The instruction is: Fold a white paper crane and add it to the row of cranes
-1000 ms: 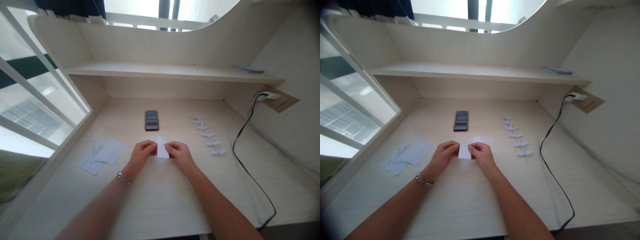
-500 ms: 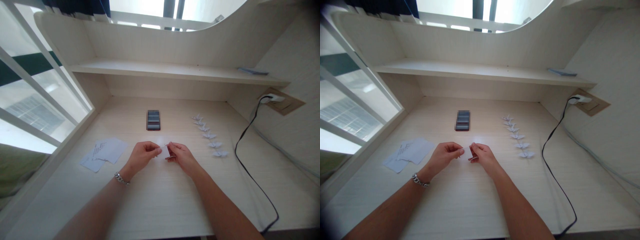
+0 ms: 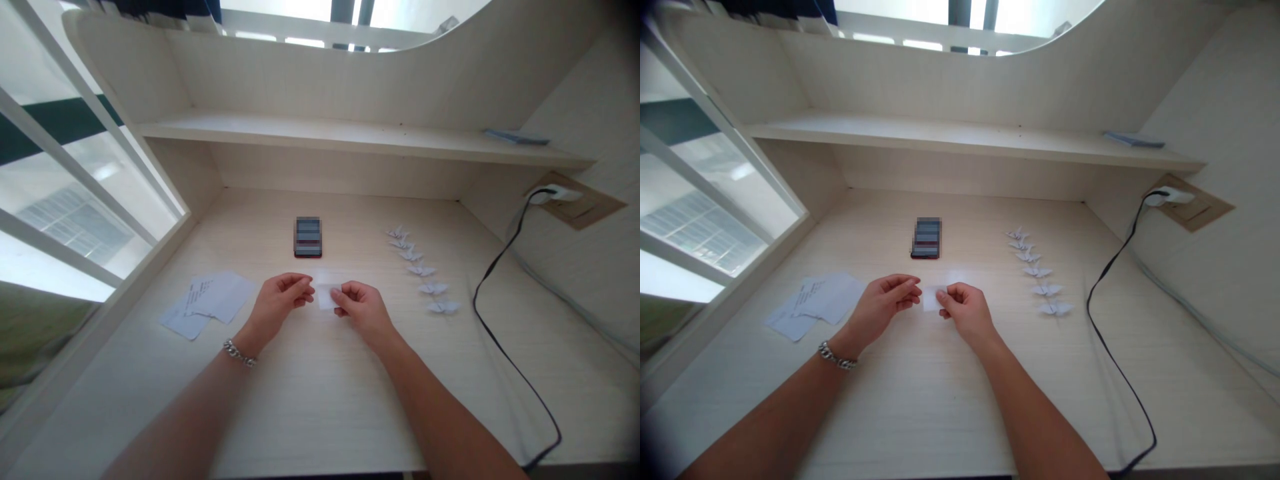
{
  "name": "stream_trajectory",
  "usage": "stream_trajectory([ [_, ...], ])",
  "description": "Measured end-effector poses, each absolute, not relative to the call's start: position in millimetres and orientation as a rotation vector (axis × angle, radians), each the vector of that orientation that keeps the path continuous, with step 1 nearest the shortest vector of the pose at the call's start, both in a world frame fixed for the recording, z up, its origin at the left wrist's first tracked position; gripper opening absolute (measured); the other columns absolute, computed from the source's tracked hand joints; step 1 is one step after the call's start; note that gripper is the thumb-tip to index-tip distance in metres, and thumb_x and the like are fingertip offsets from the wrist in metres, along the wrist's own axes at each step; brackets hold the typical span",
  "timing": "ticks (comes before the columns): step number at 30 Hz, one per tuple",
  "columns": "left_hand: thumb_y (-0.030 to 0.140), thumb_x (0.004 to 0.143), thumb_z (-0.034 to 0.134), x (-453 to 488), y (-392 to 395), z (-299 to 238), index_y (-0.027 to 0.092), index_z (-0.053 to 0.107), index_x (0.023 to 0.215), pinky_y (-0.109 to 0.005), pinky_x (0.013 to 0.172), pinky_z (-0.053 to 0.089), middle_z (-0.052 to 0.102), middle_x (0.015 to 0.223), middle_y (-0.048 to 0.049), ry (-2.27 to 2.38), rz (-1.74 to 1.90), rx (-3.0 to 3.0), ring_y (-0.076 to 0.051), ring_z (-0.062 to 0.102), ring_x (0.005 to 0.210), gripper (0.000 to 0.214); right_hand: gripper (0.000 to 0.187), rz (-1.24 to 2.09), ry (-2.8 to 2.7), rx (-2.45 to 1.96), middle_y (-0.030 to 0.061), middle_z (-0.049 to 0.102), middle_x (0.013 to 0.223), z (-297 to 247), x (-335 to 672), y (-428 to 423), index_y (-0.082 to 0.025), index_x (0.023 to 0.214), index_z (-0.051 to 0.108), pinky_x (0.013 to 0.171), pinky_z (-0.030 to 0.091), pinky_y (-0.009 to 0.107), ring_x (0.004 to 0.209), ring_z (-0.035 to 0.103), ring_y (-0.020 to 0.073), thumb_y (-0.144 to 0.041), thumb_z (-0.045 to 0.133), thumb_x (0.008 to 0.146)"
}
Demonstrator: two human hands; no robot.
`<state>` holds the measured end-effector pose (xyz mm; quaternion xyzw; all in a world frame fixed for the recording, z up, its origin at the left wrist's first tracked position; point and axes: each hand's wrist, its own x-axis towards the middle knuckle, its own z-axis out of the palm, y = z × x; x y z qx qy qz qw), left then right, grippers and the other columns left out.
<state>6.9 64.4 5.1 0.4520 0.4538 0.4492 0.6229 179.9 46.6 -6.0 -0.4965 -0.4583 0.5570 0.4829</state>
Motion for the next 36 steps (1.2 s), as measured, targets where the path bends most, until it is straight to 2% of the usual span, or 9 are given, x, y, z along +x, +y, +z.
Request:
stream_trajectory([
  [7, 0.033, 0.066, 0.069, 20.4, 57.3, 0.9, 0.012, 0.061, 0.069, -0.023, 0.052, 0.044, 0.062, 0.059, -0.0027, 0.986, 0.844, 1.219, -0.012, 0.057, 0.053, 0.023, 0.031, 1.392, -1.114, -1.179, -0.0017, 0.057, 0.059, -9.8, 177.8, 46.8, -0.015, 0.066, 0.060, 0.052, 0.050, 0.025, 0.050, 0.054, 0.0096, -0.045, 0.069, 0.065],
  [13, 0.035, 0.067, 0.068, 15.4, 62.3, -0.9, 0.013, 0.064, 0.076, -0.022, 0.051, 0.042, 0.061, 0.061, -0.0013, 1.087, 0.937, 1.267, -0.011, 0.054, 0.053, 0.024, 0.028, 1.457, -1.153, -1.202, -0.0018, 0.056, 0.055, -6.2, 176.1, 44.6, -0.015, 0.063, 0.060, 0.047, 0.047, 0.022, 0.048, 0.055, 0.0102, -0.041, 0.070, 0.065],
  [19, 0.034, 0.069, 0.066, 13.0, 61.4, 3.3, 0.012, 0.066, 0.072, -0.023, 0.050, 0.040, 0.063, 0.062, -0.0032, 1.088, 0.909, 1.355, -0.011, 0.052, 0.053, 0.022, 0.024, 1.354, -1.164, -1.191, -0.0006, 0.058, 0.055, -5.6, 178.4, 45.2, -0.015, 0.069, 0.064, 0.048, 0.045, 0.023, 0.049, 0.050, 0.0096, -0.037, 0.071, 0.063],
  [24, 0.032, 0.067, 0.066, 14.8, 59.1, 10.2, 0.012, 0.067, 0.070, -0.022, 0.049, 0.039, 0.062, 0.059, -0.0024, 1.096, 0.898, 1.348, -0.011, 0.050, 0.051, 0.020, 0.024, 1.400, -1.127, -1.185, -0.0011, 0.057, 0.055, -3.3, 179.3, 45.4, -0.016, 0.068, 0.063, 0.049, 0.044, 0.024, 0.050, 0.051, 0.0104, -0.037, 0.070, 0.063],
  [29, 0.031, 0.067, 0.067, 16.1, 58.6, 9.9, 0.012, 0.067, 0.070, -0.022, 0.049, 0.038, 0.062, 0.060, -0.0029, 1.095, 0.895, 1.326, -0.010, 0.049, 0.051, 0.019, 0.022, 1.293, -1.161, -1.191, -0.0025, 0.055, 0.051, -2.8, 178.1, 45.6, -0.015, 0.067, 0.061, 0.046, 0.041, 0.022, 0.046, 0.048, 0.0087, -0.036, 0.068, 0.067],
  [33, 0.033, 0.068, 0.066, 14.3, 60.5, 7.2, 0.011, 0.067, 0.072, -0.022, 0.048, 0.037, 0.061, 0.058, -0.0021, 1.134, 0.944, 1.340, -0.010, 0.048, 0.050, 0.022, 0.026, 1.483, -1.126, -1.189, -0.0024, 0.057, 0.056, -4.2, 177.2, 45.6, -0.016, 0.077, 0.060, 0.049, 0.045, 0.024, 0.050, 0.053, 0.0103, -0.039, 0.068, 0.066],
  [36, 0.033, 0.068, 0.067, 12.8, 62.0, 7.3, 0.011, 0.066, 0.072, -0.021, 0.046, 0.036, 0.059, 0.056, -0.0016, 1.178, 0.964, 1.341, -0.010, 0.047, 0.049, 0.023, 0.025, 1.512, -1.208, -1.208, -0.0020, 0.057, 0.053, -3.9, 176.7, 44.8, -0.015, 0.069, 0.058, 0.049, 0.045, 0.023, 0.048, 0.054, 0.0103, -0.037, 0.069, 0.065],
])
